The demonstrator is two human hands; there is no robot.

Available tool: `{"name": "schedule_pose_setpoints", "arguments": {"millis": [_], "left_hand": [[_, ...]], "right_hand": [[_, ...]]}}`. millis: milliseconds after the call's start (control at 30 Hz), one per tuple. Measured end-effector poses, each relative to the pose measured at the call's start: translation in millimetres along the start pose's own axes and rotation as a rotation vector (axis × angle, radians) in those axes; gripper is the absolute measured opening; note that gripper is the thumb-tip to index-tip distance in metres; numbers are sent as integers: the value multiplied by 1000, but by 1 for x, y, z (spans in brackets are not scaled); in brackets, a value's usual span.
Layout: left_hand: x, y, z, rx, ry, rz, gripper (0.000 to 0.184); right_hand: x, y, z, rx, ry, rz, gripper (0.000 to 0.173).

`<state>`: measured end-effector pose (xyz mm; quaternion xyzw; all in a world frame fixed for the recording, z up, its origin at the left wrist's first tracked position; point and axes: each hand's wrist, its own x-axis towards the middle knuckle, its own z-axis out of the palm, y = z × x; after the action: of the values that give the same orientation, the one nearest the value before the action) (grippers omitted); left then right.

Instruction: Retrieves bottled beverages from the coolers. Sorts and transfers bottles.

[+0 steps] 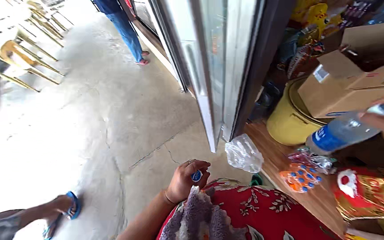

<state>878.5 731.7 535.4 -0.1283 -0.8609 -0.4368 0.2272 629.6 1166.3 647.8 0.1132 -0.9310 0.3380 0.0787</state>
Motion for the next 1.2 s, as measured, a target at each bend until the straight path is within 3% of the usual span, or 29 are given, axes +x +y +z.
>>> {"name": "schedule_pose_setpoints", "arguments": {"millis": [67,200,300,467,567,700,867,1000,1200], "left_hand": [[-45,-7,-45,37,60,-70,22],[-106,-12,-118,115,162,-206,25],[-120,-17,-154,133,180,-216,24],[-107,-58,-189,123,199,-216,24],[-85,-98,-212,150,159,-293,33],[-33,-155,-254,206,-52,-518,54],[61,-223,-297,302,-330,-727,72],[130,-274,-308,329,-492,-720,81],[230,-358,-311,204,-756,-499,87]], "right_hand": [[-49,-38,64,-22,-177,132,39],[-107,-95,179,-50,-479,198,38],[-126,-142,242,-41,-643,180,40],[-119,-212,339,20,-739,-18,40],[-94,-253,398,130,-754,-120,36],[-37,-306,466,277,-802,-256,37],[35,-367,503,470,-670,-426,38],[90,-406,500,507,-541,-444,33],[162,-437,523,420,-474,-449,30]]}}
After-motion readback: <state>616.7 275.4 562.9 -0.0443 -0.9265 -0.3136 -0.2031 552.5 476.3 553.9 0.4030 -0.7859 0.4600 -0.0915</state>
